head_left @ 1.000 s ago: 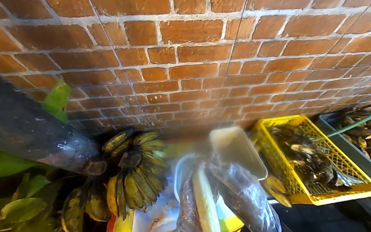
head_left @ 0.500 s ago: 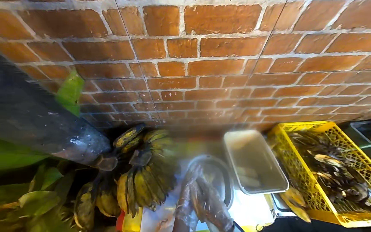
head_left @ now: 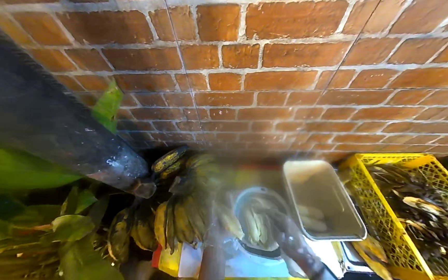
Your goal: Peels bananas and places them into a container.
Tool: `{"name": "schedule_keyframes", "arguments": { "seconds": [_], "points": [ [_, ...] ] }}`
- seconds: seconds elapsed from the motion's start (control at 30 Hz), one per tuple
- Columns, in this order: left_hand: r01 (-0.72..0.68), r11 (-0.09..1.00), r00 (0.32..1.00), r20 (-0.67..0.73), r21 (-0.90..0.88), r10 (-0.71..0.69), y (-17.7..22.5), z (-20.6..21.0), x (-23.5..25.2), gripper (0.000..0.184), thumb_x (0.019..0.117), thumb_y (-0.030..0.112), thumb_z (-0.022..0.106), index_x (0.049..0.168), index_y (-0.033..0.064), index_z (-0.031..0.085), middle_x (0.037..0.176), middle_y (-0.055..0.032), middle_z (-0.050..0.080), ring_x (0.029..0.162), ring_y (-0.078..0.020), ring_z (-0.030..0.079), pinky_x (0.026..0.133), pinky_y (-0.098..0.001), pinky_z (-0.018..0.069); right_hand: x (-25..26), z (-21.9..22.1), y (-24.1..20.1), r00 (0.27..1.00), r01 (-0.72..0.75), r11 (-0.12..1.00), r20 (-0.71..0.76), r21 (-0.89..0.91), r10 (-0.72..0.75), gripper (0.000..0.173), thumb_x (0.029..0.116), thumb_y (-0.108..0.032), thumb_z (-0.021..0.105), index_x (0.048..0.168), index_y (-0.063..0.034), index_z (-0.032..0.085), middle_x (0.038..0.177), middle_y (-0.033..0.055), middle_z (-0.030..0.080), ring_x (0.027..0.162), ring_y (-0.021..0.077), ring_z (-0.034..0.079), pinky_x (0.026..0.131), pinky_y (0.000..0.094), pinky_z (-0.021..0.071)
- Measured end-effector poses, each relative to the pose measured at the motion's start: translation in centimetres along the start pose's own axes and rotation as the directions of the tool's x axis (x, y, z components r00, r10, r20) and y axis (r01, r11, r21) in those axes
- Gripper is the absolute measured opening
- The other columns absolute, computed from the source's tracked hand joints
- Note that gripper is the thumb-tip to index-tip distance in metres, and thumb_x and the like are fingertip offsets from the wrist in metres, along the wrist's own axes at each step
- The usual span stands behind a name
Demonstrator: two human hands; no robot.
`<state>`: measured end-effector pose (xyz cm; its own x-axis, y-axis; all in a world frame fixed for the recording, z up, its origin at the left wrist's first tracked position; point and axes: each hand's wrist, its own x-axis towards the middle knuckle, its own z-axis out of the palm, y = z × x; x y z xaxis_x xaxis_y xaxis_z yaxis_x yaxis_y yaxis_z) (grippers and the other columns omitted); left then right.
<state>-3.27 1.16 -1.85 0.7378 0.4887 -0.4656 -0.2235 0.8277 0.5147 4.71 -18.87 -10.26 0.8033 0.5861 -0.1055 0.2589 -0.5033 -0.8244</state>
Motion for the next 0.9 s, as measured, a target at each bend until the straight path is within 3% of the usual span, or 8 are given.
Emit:
{"name": "schedule_keyframes", "arguments": {
  "seconds": [0.03, 0.07, 0.17, 0.33, 0.6, 0.7, 0.9],
  "points": [
    [0.004, 0.999, 0.995, 0.102, -0.043, 0.000, -1.3, -2.6, 2.2, 0.034, 0.1125, 0.027, 0.033, 0.121, 0.0070, 0.058, 0.096, -0.0042, 0.068, 0.081, -0.0068, 0.068, 0.069, -0.0198, 0.0580, -1.0, -1.6, -1.2, 0.993, 0.116, 0.990, 0.021, 0.082, -0.119, 0.032, 0.1070, -0.025, 0.051, 0.130, -0.0169, 0.071, 0.124, 0.0008, 0.072, 0.112, 0.0118, 0.068, 0.101, 0.0356, 0.0562],
    [0.025, 0.998, 0.989, 0.147, -0.066, -0.015, -1.9, -3.3, 3.7, 0.034, 0.1119, 0.033, 0.033, 0.113, 0.0113, 0.059, 0.085, -0.0027, 0.065, 0.072, -0.0085, 0.067, 0.061, -0.0223, 0.0580, -1.9, -3.1, -2.6, 0.971, 0.224, 0.965, 0.055, 0.137, -0.233, 0.030, 0.1072, -0.025, 0.053, 0.130, -0.0174, 0.071, 0.124, -0.0007, 0.072, 0.111, 0.0104, 0.068, 0.100, 0.0342, 0.0572],
    [0.108, 0.991, 0.984, 0.152, -0.076, -0.096, -1.5, -1.1, 2.9, 0.037, 0.1117, 0.036, 0.030, 0.104, 0.0128, 0.058, 0.077, -0.0018, 0.063, 0.067, -0.0100, 0.066, 0.059, -0.0246, 0.0585, -4.0, -6.9, -7.3, 0.891, 0.412, 0.903, 0.150, 0.124, -0.428, 0.027, 0.1042, -0.024, 0.061, 0.127, -0.0190, 0.073, 0.122, 0.0003, 0.073, 0.113, 0.0116, 0.067, 0.102, 0.0356, 0.0560],
    [0.170, 0.985, 0.957, 0.244, -0.041, -0.155, -2.1, 2.0, 0.9, 0.044, 0.1124, 0.032, 0.023, 0.097, 0.0116, 0.059, 0.073, -0.0018, 0.064, 0.065, -0.0100, 0.067, 0.059, -0.0247, 0.0594, -5.1, -8.8, -9.1, 0.878, 0.466, 0.881, 0.170, -0.084, -0.448, 0.028, 0.1042, -0.030, 0.060, 0.129, -0.0257, 0.072, 0.116, 0.0004, 0.073, 0.104, 0.0111, 0.069, 0.094, 0.0341, 0.0578],
    [0.212, 0.959, 0.930, 0.339, -0.187, -0.139, -4.2, 2.4, 0.3, 0.041, 0.1118, 0.033, 0.026, 0.097, 0.0093, 0.056, 0.074, -0.0047, 0.062, 0.064, -0.0141, 0.067, 0.058, -0.0269, 0.0593, -7.4, -9.4, -9.6, 0.892, 0.451, 0.873, 0.066, -0.186, -0.447, 0.028, 0.1031, -0.029, 0.062, 0.128, -0.0267, 0.073, 0.112, 0.0024, 0.074, 0.101, 0.0134, 0.070, 0.090, 0.0367, 0.0593],
    [0.227, 0.960, 0.942, 0.286, -0.163, -0.175, -4.1, 3.6, -0.8, 0.041, 0.1115, 0.037, 0.027, 0.095, 0.0122, 0.054, 0.069, -0.0016, 0.058, 0.058, -0.0118, 0.063, 0.051, -0.0248, 0.0566, -8.1, -9.8, -9.8, 0.896, 0.436, 0.863, 0.034, -0.255, -0.443, 0.029, 0.1026, -0.030, 0.062, 0.130, -0.0287, 0.072, 0.113, 0.0033, 0.074, 0.102, 0.0152, 0.070, 0.089, 0.0380, 0.0593],
    [0.265, 0.946, 0.937, 0.282, -0.185, -0.207, -4.4, 4.4, -2.4, 0.041, 0.1106, 0.042, 0.031, 0.094, 0.0138, 0.056, 0.071, -0.0002, 0.059, 0.058, -0.0100, 0.063, 0.050, -0.0237, 0.0557, -8.7, -10.1, -9.9, 0.893, 0.432, 0.861, -0.001, -0.269, -0.449, 0.028, 0.1019, -0.028, 0.063, 0.127, -0.0259, 0.073, 0.108, 0.0060, 0.074, 0.096, 0.0172, 0.070, 0.084, 0.0389, 0.0597]
  ]
}}
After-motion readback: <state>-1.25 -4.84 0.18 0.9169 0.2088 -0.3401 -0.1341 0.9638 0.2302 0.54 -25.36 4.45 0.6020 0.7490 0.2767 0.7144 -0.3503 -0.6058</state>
